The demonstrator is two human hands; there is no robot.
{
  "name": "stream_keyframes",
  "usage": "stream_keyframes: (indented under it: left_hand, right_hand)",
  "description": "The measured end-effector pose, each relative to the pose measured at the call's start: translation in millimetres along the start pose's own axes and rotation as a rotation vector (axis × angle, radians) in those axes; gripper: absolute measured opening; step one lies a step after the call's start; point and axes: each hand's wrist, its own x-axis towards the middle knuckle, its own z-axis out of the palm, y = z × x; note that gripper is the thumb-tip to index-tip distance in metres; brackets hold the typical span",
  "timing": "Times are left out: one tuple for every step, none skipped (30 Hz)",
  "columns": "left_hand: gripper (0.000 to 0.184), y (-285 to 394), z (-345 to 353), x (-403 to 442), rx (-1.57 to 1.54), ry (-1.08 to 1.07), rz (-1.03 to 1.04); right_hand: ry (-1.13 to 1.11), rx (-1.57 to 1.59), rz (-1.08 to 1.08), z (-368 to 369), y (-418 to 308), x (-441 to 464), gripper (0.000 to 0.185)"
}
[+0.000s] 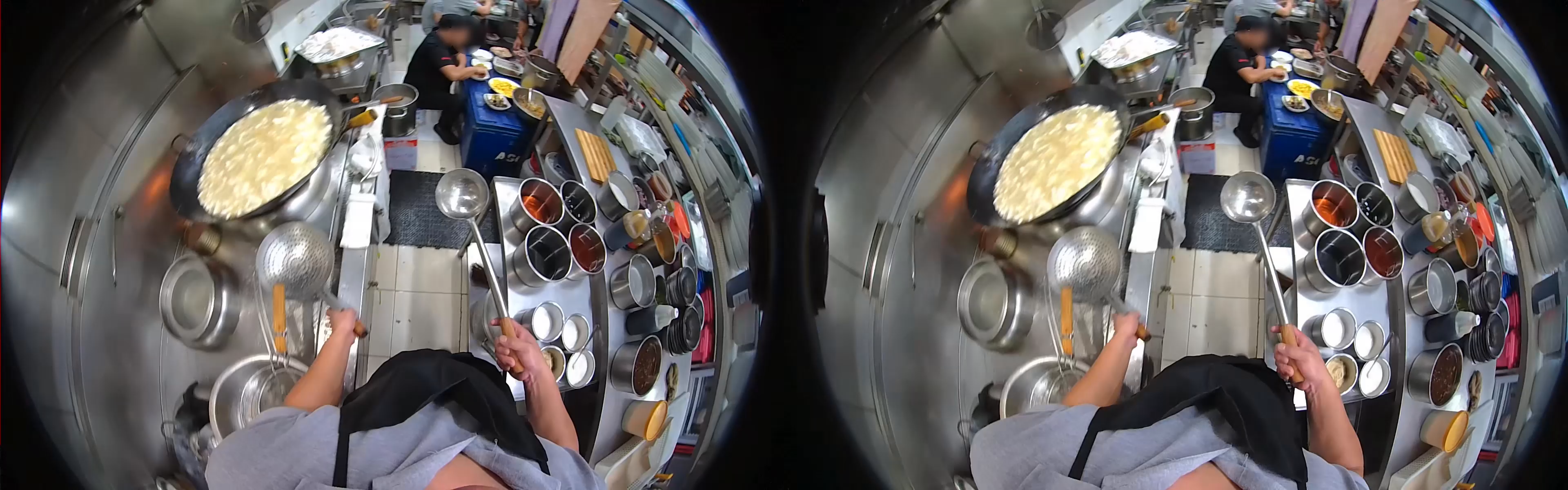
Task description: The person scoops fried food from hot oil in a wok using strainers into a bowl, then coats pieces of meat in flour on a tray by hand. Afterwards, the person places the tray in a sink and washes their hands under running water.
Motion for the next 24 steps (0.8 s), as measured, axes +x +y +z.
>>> stream_keyframes:
  left_hand:
    - [0.055, 9.5, -6.8, -10.4, 0.069, -0.042, -0.01]
    - [0.059, 20.0, -7.1, -24.6, 0.154, 0.062, 0.026]
    - [0.059, 10.8, -16.1, -10.9, 0.183, 0.011, 0.044]
    - [0.055, -38.7, -39.3, 60.2, 0.368, -0.097, 0.068]
    - [0.052, 26.5, -28.9, -10.9, 0.404, -0.169, 0.025]
    - [0.055, 60.1, -22.7, -42.0, 0.552, -0.134, 0.118]
    - [0.059, 61.4, -25.1, -34.4, 0.935, -0.044, 0.286]
    - [0.064, 64.7, -27.2, -25.6, 1.305, 0.067, 0.463]
    - [0.064, 102.8, -9.5, -41.3, 1.313, 0.057, 0.481]
    - [0.07, 157.6, 9.8, -71.9, 1.308, -0.137, 0.422]
    - [0.075, 191.4, 27.3, -86.6, 1.297, -0.327, 0.352]
    - [0.073, 199.2, 41.8, -67.8, 1.275, -0.351, 0.454]
    - [0.071, 222.8, 65.7, -69.1, 1.248, -0.375, 0.554]
    - [0.072, 246.9, 91.3, -72.2, 1.171, -0.441, 0.461]
    - [0.069, 254.3, 112.6, -62.0, 1.008, -0.483, 0.508]
    - [0.068, 273.4, 136.5, -63.2, 0.98, -0.535, 0.534]
    - [0.068, 293.7, 161.2, -63.4, 0.951, -0.579, 0.558]
    - [0.068, 306.6, 180.8, -56.8, 0.946, -0.565, 0.552]
    - [0.067, 316.1, 197.7, -47.6, 0.942, -0.655, 0.58]
    - [0.067, 324.2, 209.0, -41.2, 0.929, -0.728, 0.601]
    - [0.067, 339.2, 220.3, -46.5, 0.984, -0.745, 0.632]
    - [0.066, 353.3, 231.1, -52.2, 1.035, -0.751, 0.652]
    - [0.065, 356.3, 235.4, -41.2, 1.057, -0.771, 0.67]
    - [0.065, 366.0, 240.8, -40.7, 1.038, -0.793, 0.626]
  right_hand:
    - [-0.006, 0.001, -0.002, -2.7, -5.7, 6.8, 0.04]
    - [-0.007, 0.014, 0.026, -4.5, -14.0, 12.0, 0.04]
    - [0.015, 0.031, -0.001, -7.1, -21.2, 19.0, 0.04]
    - [0.021, 0.004, 0.021, -9.7, -29.0, 26.2, 0.04]
    - [0.027, -0.023, 0.044, -12.8, -37.9, 33.8, 0.039]
    - [0.03, -0.019, 0.063, -16.9, -47.0, 42.7, 0.04]
    - [0.051, -0.005, 0.043, -23.3, -55.6, 52.1, 0.04]
    - [0.021, -0.018, 0.049, -30.9, -64.7, 64.3, 0.04]
    - [-0.013, -0.031, 0.056, -38.1, -74.6, 78.9, 0.041]
    - [-0.037, -0.039, 0.058, -45.7, -86.4, 95.1, 0.042]
    - [-0.034, -0.028, 0.052, -51.7, -98.6, 112.6, 0.042]
    - [-0.053, -0.037, 0.055, -56.2, -112.0, 131.3, 0.041]
    - [-0.073, -0.047, 0.059, -59.4, -127.9, 150.1, 0.04]
    - [-0.082, -0.069, 0.081, -60.4, -145.4, 170.1, 0.038]
    - [-0.077, -0.07, 0.081, -62.2, -160.8, 190.6, 0.038]
    - [-0.116, -0.085, 0.065, -62.0, -178.5, 211.5, 0.038]
    - [-0.161, -0.103, 0.05, -61.8, -197.1, 230.7, 0.038]
    - [-0.177, -0.128, 0.053, -59.3, -217.3, 247.4, 0.038]
    - [-0.196, -0.151, 0.063, -52.9, -238.9, 262.9, 0.039]
    - [-0.188, -0.179, 0.083, -45.7, -261.2, 274.3, 0.039]
    - [-0.215, -0.206, 0.07, -46.7, -273.3, 294.9, 0.039]
    - [-0.195, -0.282, 0.064, -37.3, -293.4, 307.6, 0.04]
    - [-0.184, -0.359, 0.061, -26.6, -311.1, 320.4, 0.041]
    - [-0.232, -0.423, 0.035, -27.4, -321.6, 341.4, 0.042]
